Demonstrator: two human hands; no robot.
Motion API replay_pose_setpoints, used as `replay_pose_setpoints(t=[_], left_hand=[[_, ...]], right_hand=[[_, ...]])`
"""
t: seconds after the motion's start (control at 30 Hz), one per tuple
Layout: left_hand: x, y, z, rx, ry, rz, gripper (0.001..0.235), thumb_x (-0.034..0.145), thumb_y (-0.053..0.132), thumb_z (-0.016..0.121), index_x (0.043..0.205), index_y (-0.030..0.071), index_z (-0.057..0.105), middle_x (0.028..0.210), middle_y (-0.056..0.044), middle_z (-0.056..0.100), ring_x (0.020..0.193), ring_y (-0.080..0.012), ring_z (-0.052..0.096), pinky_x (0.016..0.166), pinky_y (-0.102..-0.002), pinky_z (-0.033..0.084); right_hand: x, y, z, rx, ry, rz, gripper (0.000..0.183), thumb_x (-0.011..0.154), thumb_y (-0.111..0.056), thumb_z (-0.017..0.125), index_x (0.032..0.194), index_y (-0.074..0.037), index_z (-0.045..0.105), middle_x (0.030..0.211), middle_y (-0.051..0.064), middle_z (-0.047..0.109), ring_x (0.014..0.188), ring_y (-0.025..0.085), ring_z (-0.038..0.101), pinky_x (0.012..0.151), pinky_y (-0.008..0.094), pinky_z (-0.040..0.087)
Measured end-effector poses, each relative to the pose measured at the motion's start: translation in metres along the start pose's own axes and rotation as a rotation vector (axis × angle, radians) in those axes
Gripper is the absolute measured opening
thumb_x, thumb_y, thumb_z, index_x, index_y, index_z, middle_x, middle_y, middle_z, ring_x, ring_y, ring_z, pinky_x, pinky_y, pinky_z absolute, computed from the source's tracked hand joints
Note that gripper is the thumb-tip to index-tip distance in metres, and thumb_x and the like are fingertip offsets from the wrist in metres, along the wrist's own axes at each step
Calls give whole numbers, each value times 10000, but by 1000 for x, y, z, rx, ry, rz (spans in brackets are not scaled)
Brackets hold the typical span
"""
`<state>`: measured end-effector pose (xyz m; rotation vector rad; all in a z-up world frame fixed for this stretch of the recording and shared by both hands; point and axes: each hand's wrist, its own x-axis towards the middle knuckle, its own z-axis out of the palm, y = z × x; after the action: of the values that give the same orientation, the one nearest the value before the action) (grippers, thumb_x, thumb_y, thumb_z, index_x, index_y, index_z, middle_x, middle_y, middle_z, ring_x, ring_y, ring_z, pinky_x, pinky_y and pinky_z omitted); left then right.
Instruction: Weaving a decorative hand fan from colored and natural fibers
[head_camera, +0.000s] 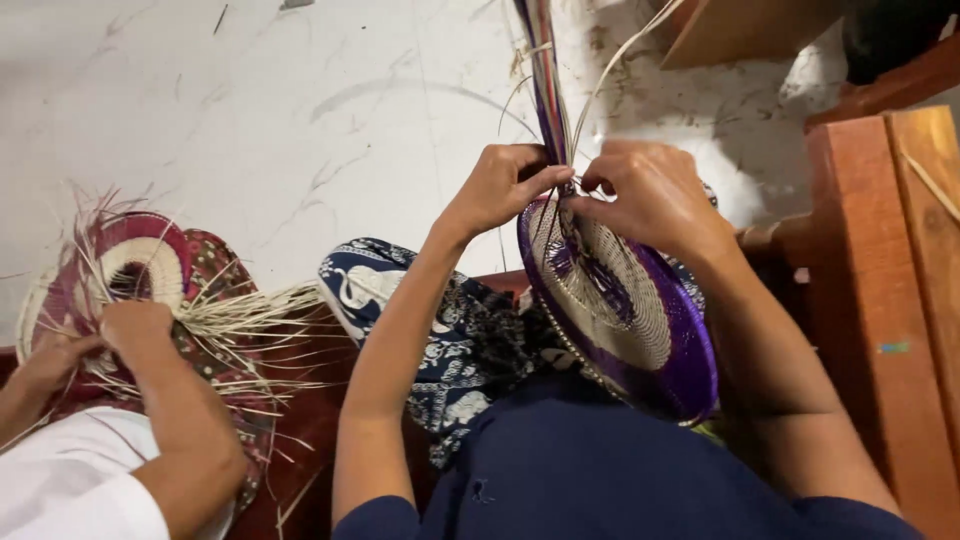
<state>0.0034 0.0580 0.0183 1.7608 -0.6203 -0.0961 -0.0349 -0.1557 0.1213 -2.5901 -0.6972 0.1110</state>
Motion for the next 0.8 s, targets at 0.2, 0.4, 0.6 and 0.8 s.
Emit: replay_pose_setpoints(t=[0.2, 0.4, 0.6, 0.8], left_hand=[[-18, -17, -2, -71, 69, 71, 440, 977, 411, 689, 656, 142, 552, 557, 15, 513, 601, -45, 472, 556, -244, 388], [-17, 12, -17, -48, -96, -131, 429, 922, 474, 627, 735, 88, 629, 652, -10, 612, 466, -82, 485, 392, -194, 384], [-23, 6, -51, -220, 31, -220, 340, 956, 353, 663, 1000, 39, 787, 618, 71, 523, 559, -37, 352, 497, -218, 237], [-27, 7, -57, -212, 14, -232, 491, 947, 432, 660, 577, 186, 451, 544, 85, 327, 498, -53, 253, 498, -215, 206]], right_hand=[[19, 17, 8, 348, -156, 219, 230, 946, -306, 704, 845, -111, 773, 671, 95, 691, 623, 258, 589, 662, 423, 463], [44, -37, -20, 1019, 10, -137, 211, 1064, -91, 568, 1163, 58, 679, 983, 136, 665, 772, 139, 594, 645, 174, 493], [48, -23, 5, 264, -257, -66, 314, 1029, -313, 582, 1036, -48, 752, 912, 117, 764, 722, 205, 694, 596, 304, 544], [56, 1, 37, 350, 49, -60, 195, 1072, -113, 611, 1079, 41, 730, 810, 152, 744, 492, 131, 582, 369, 216, 438]])
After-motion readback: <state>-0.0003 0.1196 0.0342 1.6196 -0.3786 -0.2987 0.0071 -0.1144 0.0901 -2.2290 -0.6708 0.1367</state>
